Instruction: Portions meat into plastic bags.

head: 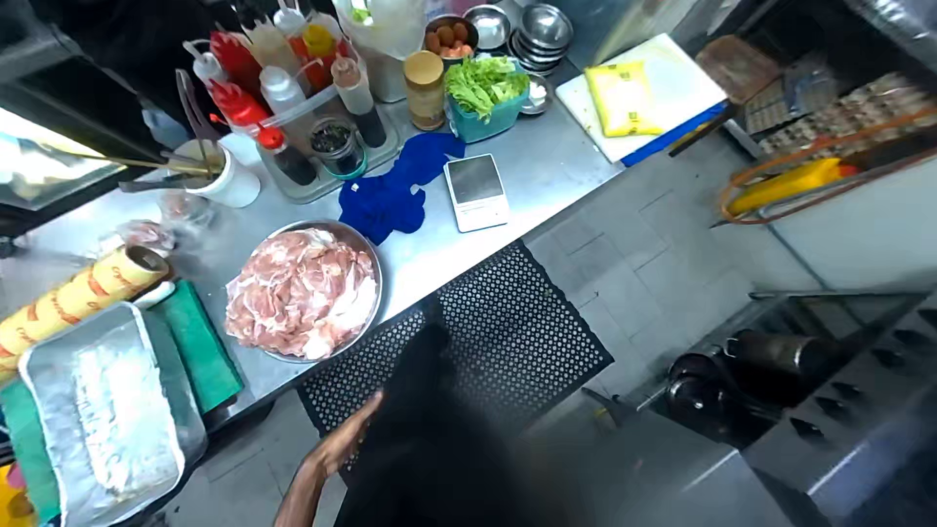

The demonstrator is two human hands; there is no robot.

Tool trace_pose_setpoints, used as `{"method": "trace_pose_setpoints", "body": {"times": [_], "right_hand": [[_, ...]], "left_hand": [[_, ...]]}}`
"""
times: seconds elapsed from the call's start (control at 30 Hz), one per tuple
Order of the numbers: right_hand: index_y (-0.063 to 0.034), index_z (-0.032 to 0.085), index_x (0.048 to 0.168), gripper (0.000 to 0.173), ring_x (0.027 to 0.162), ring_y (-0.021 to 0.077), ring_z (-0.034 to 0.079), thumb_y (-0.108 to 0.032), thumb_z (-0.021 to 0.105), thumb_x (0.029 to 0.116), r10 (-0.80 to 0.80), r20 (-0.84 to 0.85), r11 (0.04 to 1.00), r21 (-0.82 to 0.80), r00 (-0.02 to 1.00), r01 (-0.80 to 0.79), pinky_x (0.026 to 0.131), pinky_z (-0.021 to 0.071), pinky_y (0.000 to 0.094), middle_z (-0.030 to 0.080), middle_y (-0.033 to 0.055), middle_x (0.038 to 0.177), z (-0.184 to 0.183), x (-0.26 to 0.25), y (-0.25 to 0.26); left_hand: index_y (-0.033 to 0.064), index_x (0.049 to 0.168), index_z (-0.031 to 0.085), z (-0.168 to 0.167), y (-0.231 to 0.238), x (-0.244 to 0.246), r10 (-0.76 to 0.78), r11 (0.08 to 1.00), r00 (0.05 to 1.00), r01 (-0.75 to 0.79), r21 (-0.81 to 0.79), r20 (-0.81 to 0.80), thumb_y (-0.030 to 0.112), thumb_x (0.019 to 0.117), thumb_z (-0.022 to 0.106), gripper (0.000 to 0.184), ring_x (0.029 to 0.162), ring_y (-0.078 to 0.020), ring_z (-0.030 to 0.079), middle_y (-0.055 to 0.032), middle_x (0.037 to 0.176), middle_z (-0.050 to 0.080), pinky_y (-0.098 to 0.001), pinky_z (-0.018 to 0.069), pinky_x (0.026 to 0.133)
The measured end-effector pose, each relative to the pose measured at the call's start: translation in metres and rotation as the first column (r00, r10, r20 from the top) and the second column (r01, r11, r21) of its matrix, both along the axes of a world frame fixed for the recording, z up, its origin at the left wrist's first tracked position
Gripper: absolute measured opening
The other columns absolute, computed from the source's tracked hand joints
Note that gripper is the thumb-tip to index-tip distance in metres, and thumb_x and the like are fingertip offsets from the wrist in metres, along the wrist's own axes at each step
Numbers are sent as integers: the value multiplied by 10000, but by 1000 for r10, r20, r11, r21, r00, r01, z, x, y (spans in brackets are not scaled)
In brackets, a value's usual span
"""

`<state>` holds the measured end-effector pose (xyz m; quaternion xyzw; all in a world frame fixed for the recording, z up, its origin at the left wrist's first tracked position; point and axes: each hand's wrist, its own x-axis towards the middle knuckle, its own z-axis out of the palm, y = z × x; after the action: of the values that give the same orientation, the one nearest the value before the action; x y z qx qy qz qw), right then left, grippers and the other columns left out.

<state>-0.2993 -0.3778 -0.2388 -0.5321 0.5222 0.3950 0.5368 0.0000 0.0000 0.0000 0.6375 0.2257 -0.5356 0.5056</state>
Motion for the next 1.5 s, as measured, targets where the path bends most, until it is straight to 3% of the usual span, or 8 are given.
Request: {"method": "trace_pose_setpoints", "body": {"times": [0.1,0.23,0.47,0.7,0.93,1.07,1.3,1.5], "right_hand": [[7,530,1411,419,989,320,691,-272,435,1112,-121,162,987,-84,979,136,846,576,492,666,238,1210,67,161,-37],[-16,463,1477,413,1037,288,700,-210,422,1114,-117,417,972,-137,901,190,847,589,449,641,222,1298,131,305,-99],[-2,539,1428,447,1121,240,673,-217,596,1040,144,690,914,-368,709,172,921,577,423,656,196,1291,209,436,-216],[38,600,1330,381,1091,250,672,-150,643,1002,221,832,796,-455,509,398,939,564,421,666,208,1249,265,597,-376],[8,307,1580,966,1423,448,434,-512,746,894,448,440,545,-824,778,153,1169,369,573,432,323,1523,222,728,-559],[52,353,1544,1091,1417,528,390,-659,742,814,587,220,500,-856,779,-134,1126,337,692,399,369,1520,210,747,-586],[-18,521,1381,604,1020,126,676,-291,768,902,194,728,905,-391,658,166,898,591,358,668,84,1200,260,723,-541],[45,508,1243,359,899,109,713,-111,678,967,228,856,959,-280,465,45,853,622,331,694,37,1005,378,625,-405]], "left_hand": [[253,1625,306,41,-57,68,-298,911,921,352,-214,250,557,959,630,800,1481,-191,396,-26,1639,377,-458,383,1192],[214,1604,364,50,-136,136,-662,724,620,675,143,421,653,913,638,864,1476,-281,412,-105,1613,413,-565,332,1205],[135,1603,350,89,-227,229,-720,662,414,650,372,557,574,1010,523,758,1520,-310,327,-156,1626,373,-515,268,1246],[134,1570,420,93,-243,250,-616,788,447,350,507,649,573,1003,524,725,1434,-329,468,-150,1559,477,-559,371,1178],[135,1584,389,113,-286,180,-515,803,814,349,483,269,571,1011,535,735,1475,-299,412,-138,1584,445,-526,311,1223],[149,1607,340,111,-321,140,-347,893,895,224,391,279,577,1021,501,743,1496,-261,380,-113,1617,400,-510,294,1234],[155,1582,400,103,-334,98,-53,948,931,-66,312,360,612,1003,513,745,1450,-272,451,-128,1561,480,-524,331,1213],[40,1505,478,117,-333,98,540,830,665,-523,-194,517,344,1007,650,608,1258,-236,637,-130,1415,618,-403,521,1089]]}}
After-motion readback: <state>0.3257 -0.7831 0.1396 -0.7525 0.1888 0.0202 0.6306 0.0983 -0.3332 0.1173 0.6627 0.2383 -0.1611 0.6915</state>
